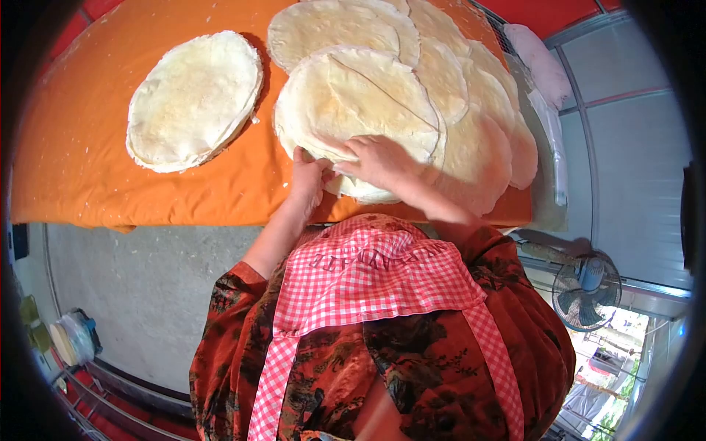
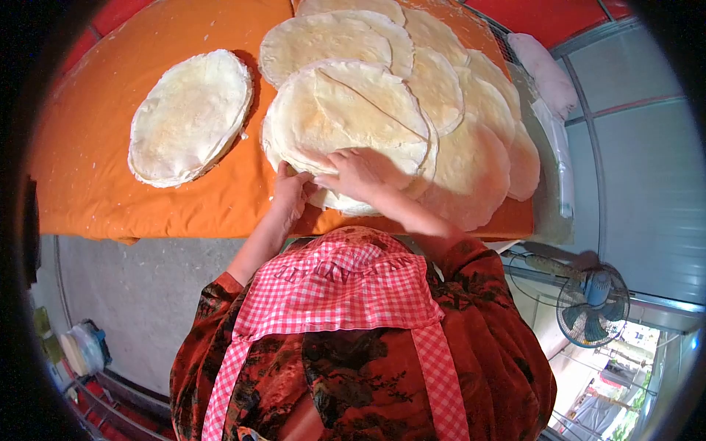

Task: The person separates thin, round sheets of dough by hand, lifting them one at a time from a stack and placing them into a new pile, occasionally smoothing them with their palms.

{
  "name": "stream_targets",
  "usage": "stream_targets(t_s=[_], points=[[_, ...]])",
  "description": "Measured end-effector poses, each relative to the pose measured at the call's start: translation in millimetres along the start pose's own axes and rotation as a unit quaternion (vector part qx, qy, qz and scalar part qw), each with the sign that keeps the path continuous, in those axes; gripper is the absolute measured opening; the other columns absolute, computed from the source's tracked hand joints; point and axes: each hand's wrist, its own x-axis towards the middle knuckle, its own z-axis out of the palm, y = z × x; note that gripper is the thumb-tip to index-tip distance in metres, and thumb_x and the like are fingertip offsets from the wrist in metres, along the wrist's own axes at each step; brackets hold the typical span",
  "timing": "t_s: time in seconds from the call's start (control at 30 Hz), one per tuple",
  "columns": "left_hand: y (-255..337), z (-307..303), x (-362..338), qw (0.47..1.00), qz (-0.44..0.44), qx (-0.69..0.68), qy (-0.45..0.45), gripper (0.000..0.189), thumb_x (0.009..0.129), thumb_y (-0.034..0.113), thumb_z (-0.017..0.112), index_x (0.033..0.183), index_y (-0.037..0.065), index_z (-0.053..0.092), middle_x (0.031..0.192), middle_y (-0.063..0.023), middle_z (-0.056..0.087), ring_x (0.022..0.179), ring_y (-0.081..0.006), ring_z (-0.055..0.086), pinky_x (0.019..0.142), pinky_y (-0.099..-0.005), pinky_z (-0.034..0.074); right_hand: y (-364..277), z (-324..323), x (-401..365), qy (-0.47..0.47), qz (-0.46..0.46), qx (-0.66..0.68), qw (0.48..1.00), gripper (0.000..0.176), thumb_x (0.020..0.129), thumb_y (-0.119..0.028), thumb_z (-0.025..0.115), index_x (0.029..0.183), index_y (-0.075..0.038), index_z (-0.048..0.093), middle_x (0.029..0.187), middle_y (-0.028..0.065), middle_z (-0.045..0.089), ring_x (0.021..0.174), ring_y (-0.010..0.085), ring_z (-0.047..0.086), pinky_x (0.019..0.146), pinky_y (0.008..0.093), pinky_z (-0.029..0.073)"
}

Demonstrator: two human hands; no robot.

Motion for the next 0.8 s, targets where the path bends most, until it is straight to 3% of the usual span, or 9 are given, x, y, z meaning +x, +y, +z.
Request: stream_targets(t_s=[0.07,0.2,0.3,0.4,0.43,0.53,0.57,0.63,0.8], points=[[-6,5,5,0.999,0.024,0.023,0.024,0.066,0.079,-0.008,0.055,0.134,0.011,0.023,0.115,-0.0144,0.051,0.091,-0.0258,0.059,0.061,-0.0324,0.055,6,40,-2,0.089,-0.03,-0.046,0.994,0.049,0.082,-0.029,0.063,0.121,-0.001,0.052,0.11,0.0183,0.061,0.105,0.0345,0.057,0.084,0.0413,0.049],[-4,22,-5,0.994,0.046,0.053,0.078,0.055,0.079,-0.005,0.056,0.128,0.007,0.034,0.107,-0.0148,0.057,0.083,-0.025,0.061,0.056,-0.0326,0.053,-9,43,1,0.088,0.048,-0.058,0.993,0.046,0.073,-0.006,0.058,0.119,0.001,0.052,0.102,0.0201,0.062,0.1,0.0339,0.059,0.084,0.0419,0.049],[-20,5,15,0.994,0.013,0.101,0.05,0.043,0.081,-0.003,0.057,0.121,0.004,0.044,0.095,-0.0138,0.062,0.079,-0.0238,0.062,0.057,-0.0342,0.052,4,41,22,-0.068,0.059,-0.092,0.992,0.034,0.079,-0.009,0.054,0.112,-0.002,0.059,0.096,0.0191,0.064,0.094,0.0323,0.062,0.084,0.0413,0.049],[-32,5,24,0.992,0.041,0.057,0.102,0.033,0.082,-0.002,0.056,0.114,0.001,0.05,0.087,-0.0121,0.063,0.078,-0.0224,0.062,0.058,-0.0356,0.052,13,-70,56,-0.114,0.286,0.106,0.946,0.031,0.088,-0.025,0.05,0.109,-0.008,0.065,0.09,0.0127,0.066,0.079,0.0237,0.062,0.076,0.0357,0.05],[-30,4,21,0.993,0.022,0.051,0.101,0.031,0.082,-0.003,0.056,0.113,0.002,0.051,0.089,-0.0117,0.063,0.078,-0.0226,0.063,0.057,-0.0359,0.052,49,-89,76,-0.079,0.277,0.139,0.947,0.031,0.084,-0.022,0.053,0.108,-0.007,0.065,0.089,0.0108,0.066,0.079,0.0223,0.062,0.074,0.0353,0.05],[-25,8,21,0.994,0.0,0.036,0.103,0.027,0.082,-0.004,0.056,0.109,0.002,0.053,0.092,-0.011,0.063,0.074,-0.0228,0.062,0.054,-0.0358,0.051,209,-172,162,0.078,-0.034,0.151,0.985,0.032,0.073,-0.013,0.061,0.103,-0.002,0.065,0.085,0.0051,0.067,0.077,0.0182,0.061,0.069,0.0338,0.051],[-32,5,27,0.993,0.015,0.034,0.112,0.027,0.082,-0.004,0.056,0.108,0.002,0.053,0.091,-0.011,0.063,0.073,-0.0225,0.062,0.052,-0.0352,0.05,149,-245,151,0.0,0.054,-0.103,0.993,0.026,0.078,-0.017,0.064,0.1,-0.003,0.067,0.079,0.008,0.067,0.07,0.0191,0.062,0.066,0.0347,0.051],[-29,6,27,0.992,0.023,0.031,0.12,0.027,0.082,-0.003,0.057,0.108,0.002,0.053,0.089,-0.011,0.063,0.071,-0.0223,0.062,0.05,-0.0338,0.05,191,-306,176,0.139,0.062,-0.136,0.979,0.006,0.069,-0.008,0.062,0.072,-0.006,0.068,0.061,0.0082,0.064,0.056,0.0139,0.056,0.051,0.0344,0.045],[-26,2,23,0.994,0.007,0.057,0.093,0.023,0.083,0.006,0.058,0.103,0.0,0.05,0.09,-0.0129,0.061,0.075,-0.0234,0.061,0.056,-0.0366,0.052,86,-351,135,0.16,0.052,-0.115,0.979,0.009,0.067,-0.004,0.06,0.072,-0.005,0.067,0.058,0.0046,0.062,0.054,0.015,0.055,0.049,0.0344,0.045]])
